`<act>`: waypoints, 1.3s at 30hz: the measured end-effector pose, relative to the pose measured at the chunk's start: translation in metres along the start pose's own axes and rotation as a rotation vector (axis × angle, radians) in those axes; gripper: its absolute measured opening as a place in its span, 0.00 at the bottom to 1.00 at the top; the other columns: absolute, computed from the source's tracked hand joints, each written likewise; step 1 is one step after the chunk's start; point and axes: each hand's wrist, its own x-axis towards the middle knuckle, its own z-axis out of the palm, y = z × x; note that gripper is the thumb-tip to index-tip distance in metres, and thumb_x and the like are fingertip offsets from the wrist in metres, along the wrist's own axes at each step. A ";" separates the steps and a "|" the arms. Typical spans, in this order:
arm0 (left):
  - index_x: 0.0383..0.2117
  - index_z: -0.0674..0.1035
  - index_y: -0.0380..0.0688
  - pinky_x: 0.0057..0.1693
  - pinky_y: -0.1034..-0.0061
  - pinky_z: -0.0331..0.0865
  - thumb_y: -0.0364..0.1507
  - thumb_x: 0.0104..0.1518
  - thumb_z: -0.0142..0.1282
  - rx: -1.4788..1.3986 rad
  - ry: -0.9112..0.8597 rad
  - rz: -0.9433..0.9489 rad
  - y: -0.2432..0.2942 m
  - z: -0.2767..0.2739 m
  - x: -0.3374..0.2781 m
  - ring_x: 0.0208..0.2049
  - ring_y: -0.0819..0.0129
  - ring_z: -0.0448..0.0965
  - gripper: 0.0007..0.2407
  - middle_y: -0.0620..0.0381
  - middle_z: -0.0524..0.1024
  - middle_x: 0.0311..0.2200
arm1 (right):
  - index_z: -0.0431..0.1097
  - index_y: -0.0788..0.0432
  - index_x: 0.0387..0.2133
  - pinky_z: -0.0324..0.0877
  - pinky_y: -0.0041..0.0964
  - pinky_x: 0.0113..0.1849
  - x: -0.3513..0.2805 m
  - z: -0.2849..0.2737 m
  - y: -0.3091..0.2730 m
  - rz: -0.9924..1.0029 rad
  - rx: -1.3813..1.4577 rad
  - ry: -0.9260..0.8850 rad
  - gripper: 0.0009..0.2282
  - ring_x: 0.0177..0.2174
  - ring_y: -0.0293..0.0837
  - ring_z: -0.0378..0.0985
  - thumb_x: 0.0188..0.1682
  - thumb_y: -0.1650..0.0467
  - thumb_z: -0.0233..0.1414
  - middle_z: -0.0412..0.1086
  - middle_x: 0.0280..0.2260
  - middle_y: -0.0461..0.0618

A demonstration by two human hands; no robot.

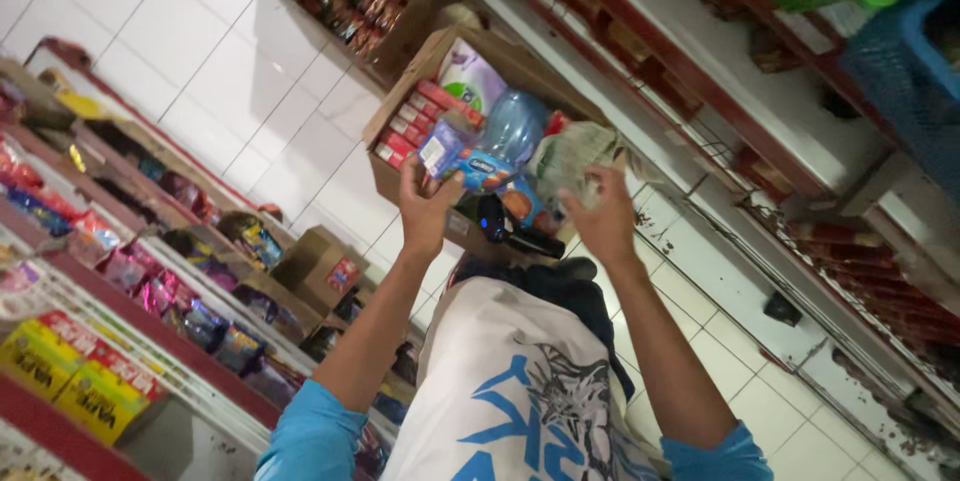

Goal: The person scans product barcodes with a handheld scanner and places items onto store shelves. They handle boxes of tea, detergent, and other packaged goods, moving them from a cardboard box to the shelves. The person also wipes the shelf edges with a cloth and spray bottle.

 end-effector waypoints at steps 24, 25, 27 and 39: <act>0.52 0.73 0.44 0.63 0.62 0.69 0.24 0.40 0.72 0.917 -0.151 0.653 0.015 0.036 -0.015 0.59 0.49 0.72 0.29 0.48 0.69 0.57 | 0.72 0.63 0.45 0.74 0.36 0.43 -0.038 -0.043 -0.039 0.049 0.314 -0.370 0.20 0.38 0.41 0.80 0.38 0.74 0.66 0.78 0.39 0.52; 0.52 0.74 0.44 0.64 0.61 0.68 0.23 0.39 0.72 0.922 -0.153 0.697 0.014 0.040 -0.014 0.59 0.49 0.71 0.29 0.49 0.69 0.57 | 0.71 0.63 0.46 0.74 0.36 0.43 -0.038 -0.047 -0.048 0.062 0.355 -0.358 0.20 0.39 0.40 0.80 0.39 0.74 0.66 0.78 0.39 0.52; 0.52 0.74 0.45 0.64 0.59 0.67 0.23 0.38 0.72 0.933 -0.153 0.788 0.013 0.047 -0.012 0.59 0.48 0.70 0.29 0.49 0.70 0.56 | 0.70 0.63 0.47 0.74 0.35 0.43 -0.036 -0.054 -0.061 0.081 0.437 -0.337 0.20 0.39 0.39 0.80 0.40 0.74 0.64 0.77 0.40 0.51; 0.56 0.70 0.39 0.62 0.64 0.67 0.22 0.44 0.72 0.741 -0.106 0.493 0.012 0.056 -0.008 0.58 0.52 0.72 0.30 0.45 0.70 0.55 | 0.77 0.63 0.41 0.75 0.35 0.36 -0.039 -0.038 -0.006 0.486 0.304 -0.334 0.14 0.31 0.40 0.82 0.47 0.67 0.63 0.79 0.29 0.52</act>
